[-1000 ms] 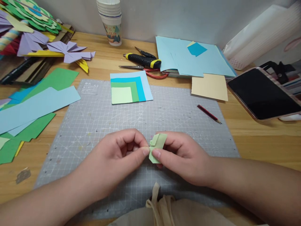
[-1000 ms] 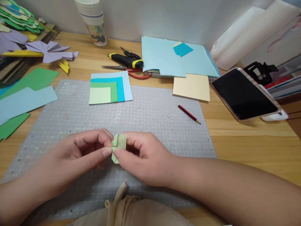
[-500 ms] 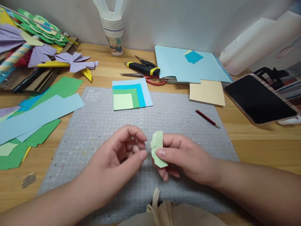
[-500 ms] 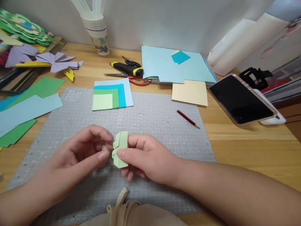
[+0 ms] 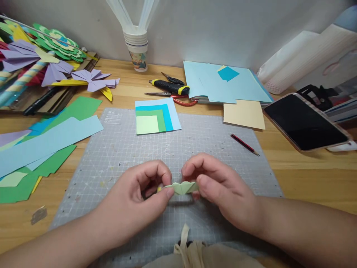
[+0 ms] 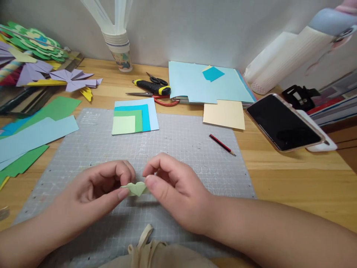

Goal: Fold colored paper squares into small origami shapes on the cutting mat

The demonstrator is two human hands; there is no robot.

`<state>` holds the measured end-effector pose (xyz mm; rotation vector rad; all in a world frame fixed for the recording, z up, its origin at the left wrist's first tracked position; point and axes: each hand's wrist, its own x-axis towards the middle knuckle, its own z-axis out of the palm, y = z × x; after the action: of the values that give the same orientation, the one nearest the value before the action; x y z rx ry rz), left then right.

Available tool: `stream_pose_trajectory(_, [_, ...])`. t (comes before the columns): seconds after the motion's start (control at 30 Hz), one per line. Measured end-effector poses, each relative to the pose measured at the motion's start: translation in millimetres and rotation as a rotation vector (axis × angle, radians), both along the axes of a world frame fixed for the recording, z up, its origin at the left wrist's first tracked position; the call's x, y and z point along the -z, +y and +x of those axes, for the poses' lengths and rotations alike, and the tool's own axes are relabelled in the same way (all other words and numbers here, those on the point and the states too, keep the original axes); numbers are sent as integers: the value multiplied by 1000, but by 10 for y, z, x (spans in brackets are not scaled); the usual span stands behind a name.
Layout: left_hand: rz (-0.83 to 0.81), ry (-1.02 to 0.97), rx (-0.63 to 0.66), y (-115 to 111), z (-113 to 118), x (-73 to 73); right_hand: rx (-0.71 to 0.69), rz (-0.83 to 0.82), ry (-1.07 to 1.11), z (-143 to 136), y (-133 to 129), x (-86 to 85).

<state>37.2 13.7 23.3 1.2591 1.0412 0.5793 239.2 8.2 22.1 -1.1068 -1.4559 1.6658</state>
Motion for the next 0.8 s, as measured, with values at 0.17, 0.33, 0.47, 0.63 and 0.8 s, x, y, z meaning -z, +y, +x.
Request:
stream_pose_trajectory(0.17, [-18, 34, 3, -3, 37, -35, -4, 338, -109, -45, -25, 24])
stream_pose_trajectory(0.33, [40, 79, -12, -4, 59, -42, 5, 391, -162, -48, 4, 26])
stream_pose_trajectory(0.47, [181, 86, -82, 6, 62, -26, 8, 338, -138, -57, 29, 20])
stream_pose_trajectory(0.63, [448, 208, 4, 9, 36, -34, -7, 240, -143, -69, 22, 21])
stream_pose_trajectory(0.8, [232, 151, -104, 23, 65, -59, -15, 112, -136, -58, 14, 36])
